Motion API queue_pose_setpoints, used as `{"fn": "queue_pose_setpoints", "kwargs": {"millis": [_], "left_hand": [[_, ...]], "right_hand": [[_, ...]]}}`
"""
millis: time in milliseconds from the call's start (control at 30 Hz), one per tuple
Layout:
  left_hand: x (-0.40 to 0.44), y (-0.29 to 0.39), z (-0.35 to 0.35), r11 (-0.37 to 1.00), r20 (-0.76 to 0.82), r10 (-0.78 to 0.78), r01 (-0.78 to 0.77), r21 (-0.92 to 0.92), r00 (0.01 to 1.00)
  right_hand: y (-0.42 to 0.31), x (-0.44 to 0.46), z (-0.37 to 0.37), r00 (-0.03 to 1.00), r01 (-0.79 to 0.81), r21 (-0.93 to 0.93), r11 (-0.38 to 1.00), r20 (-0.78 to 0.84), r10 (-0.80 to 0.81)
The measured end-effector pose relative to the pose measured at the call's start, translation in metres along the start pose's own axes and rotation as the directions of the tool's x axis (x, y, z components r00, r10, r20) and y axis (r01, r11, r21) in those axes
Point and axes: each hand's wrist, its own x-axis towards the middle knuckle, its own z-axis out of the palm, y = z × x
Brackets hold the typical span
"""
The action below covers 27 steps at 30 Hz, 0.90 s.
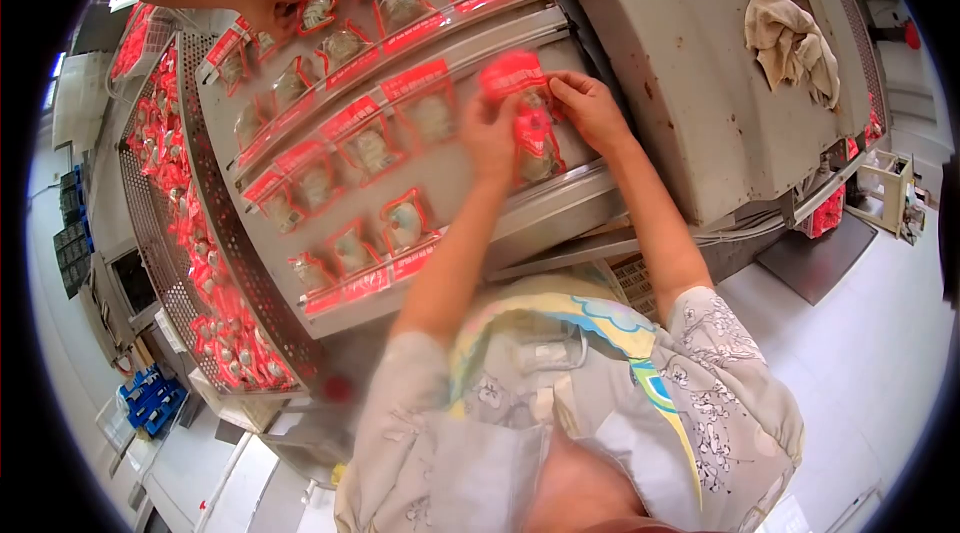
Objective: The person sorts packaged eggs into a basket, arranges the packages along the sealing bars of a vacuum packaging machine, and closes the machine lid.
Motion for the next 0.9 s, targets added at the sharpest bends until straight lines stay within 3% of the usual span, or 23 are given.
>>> {"fn": "queue_pose_setpoints", "kwargs": {"millis": [67, 200, 267, 367, 400, 500, 600, 667, 733, 767, 833, 867, 900], "left_hand": [[0.001, -0.005, 0.001, 1.0, -0.014, -0.006, 0.006, -0.028, 1.0], [0.004, -0.009, 0.0, 0.994, -0.093, -0.002, 0.013, 0.112, 0.996], [0.005, -0.007, -0.006, 0.961, -0.13, -0.066, 0.098, 0.258, 0.989], [0.013, -0.028, -0.012, 0.943, -0.192, -0.061, 0.119, 0.311, 0.98], [0.013, -0.026, -0.011, 0.951, -0.202, -0.11, 0.163, 0.264, 0.973], [0.017, -0.015, -0.007, 0.95, -0.231, -0.265, 0.295, 0.103, 0.936], [0.02, -0.003, -0.004, 0.908, -0.259, -0.417, 0.412, -0.076, 0.871], [0.029, -0.009, -0.008, 0.872, -0.27, -0.489, 0.458, -0.171, 0.83], [0.027, -0.003, -0.004, 0.901, -0.258, -0.424, 0.373, -0.222, 0.868], [0.025, 0.0, -0.002, 0.911, -0.253, -0.389, 0.329, -0.248, 0.886], [0.008, -0.002, 0.007, 0.997, -0.296, -0.036, 0.055, 0.057, 0.954], [-0.002, -0.001, 0.008, 0.974, -0.278, 0.144, -0.085, 0.211, 0.95], [-0.012, 0.004, 0.006, 0.929, -0.221, 0.216, -0.13, 0.347, 0.951]], "right_hand": [[0.0, 0.003, -0.002, 1.0, 0.015, -0.089, 0.996, -0.01, -0.016], [-0.002, 0.015, -0.001, 0.991, 0.045, -0.392, 0.919, -0.097, -0.091], [-0.004, 0.019, 0.004, 0.975, 0.038, -0.558, 0.829, -0.16, -0.153], [0.002, 0.037, -0.002, 0.952, 0.019, -0.798, 0.603, -0.17, -0.256], [0.002, 0.042, -0.002, 0.945, 0.01, -0.864, 0.504, -0.156, -0.287], [-0.002, 0.052, 0.002, 0.946, -0.019, -0.907, 0.422, -0.152, -0.285], [-0.006, 0.062, 0.012, 0.954, -0.054, -0.866, 0.498, -0.191, -0.229], [-0.002, 0.067, 0.014, 0.94, -0.001, -0.825, 0.564, -0.193, -0.28], [0.007, 0.076, 0.01, 0.933, 0.039, -0.805, 0.592, -0.183, -0.31], [0.011, 0.078, 0.007, 0.942, 0.053, -0.741, 0.67, -0.186, -0.281], [0.015, 0.075, 0.007, 0.958, 0.071, -0.592, 0.802, -0.183, -0.22], [0.019, 0.074, 0.005, 0.949, 0.091, -0.608, 0.788, -0.187, -0.254], [0.023, 0.074, 0.003, 0.938, 0.111, -0.624, 0.774, -0.19, -0.288]]}}
